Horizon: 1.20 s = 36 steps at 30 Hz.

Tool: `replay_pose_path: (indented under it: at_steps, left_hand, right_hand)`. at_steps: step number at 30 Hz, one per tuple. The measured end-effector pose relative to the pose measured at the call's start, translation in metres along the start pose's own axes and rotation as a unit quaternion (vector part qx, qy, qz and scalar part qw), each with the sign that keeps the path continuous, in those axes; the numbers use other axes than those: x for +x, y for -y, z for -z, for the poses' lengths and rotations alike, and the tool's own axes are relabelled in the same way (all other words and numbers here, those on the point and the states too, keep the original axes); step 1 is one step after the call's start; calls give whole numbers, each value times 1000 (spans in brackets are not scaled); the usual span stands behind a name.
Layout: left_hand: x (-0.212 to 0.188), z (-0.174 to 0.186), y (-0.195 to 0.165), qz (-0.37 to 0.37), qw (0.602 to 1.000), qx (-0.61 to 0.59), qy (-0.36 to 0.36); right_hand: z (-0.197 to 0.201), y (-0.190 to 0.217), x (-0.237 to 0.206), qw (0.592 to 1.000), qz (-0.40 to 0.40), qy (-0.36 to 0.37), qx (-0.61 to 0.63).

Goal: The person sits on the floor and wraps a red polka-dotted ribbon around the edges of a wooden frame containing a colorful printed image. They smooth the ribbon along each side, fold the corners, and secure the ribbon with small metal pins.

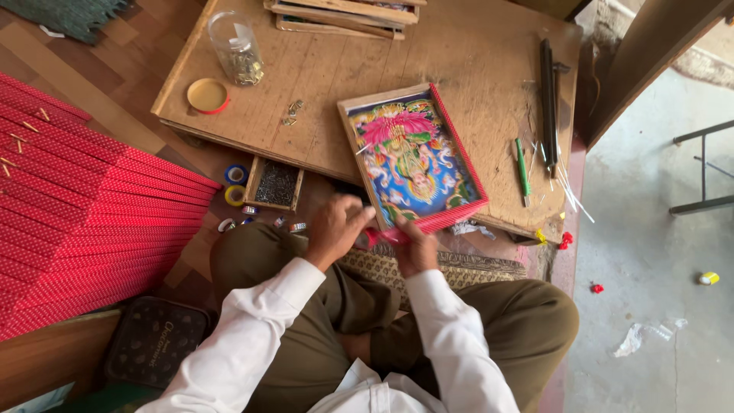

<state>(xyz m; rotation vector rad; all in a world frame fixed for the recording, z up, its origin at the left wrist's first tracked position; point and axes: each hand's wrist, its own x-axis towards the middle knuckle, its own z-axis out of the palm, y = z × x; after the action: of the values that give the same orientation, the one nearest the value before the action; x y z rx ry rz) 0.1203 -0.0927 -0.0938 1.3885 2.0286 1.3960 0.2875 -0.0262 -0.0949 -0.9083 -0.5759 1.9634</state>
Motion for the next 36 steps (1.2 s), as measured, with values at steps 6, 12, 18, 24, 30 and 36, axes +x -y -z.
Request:
replay_pose_path:
  at_steps: [6,12,18,24,30,36]
  left_hand:
    - [68,33,-26,-174,968,110,-144]
    - [69,12,-26,65,996,20,-62]
    - [20,-5,-10,132,986,-20,-103]
    - [-16,-24,-13,238,913,-321,-83]
    - [-33,-57,-11,270,867,-412,-68]
    - [-45,-73,-14,339,865,-369,-6]
  right_hand:
    - [73,53,-28,988,35,67,-133]
    - [96,102,-53,960,32,109,-258]
    - [84,150,-58,896,30,140,-421]
    - [48,195,-50,751,29,179,-634]
    - [-19,221,-38,489,124,224,-834]
    - [-73,202,-28,260,111,287,-915]
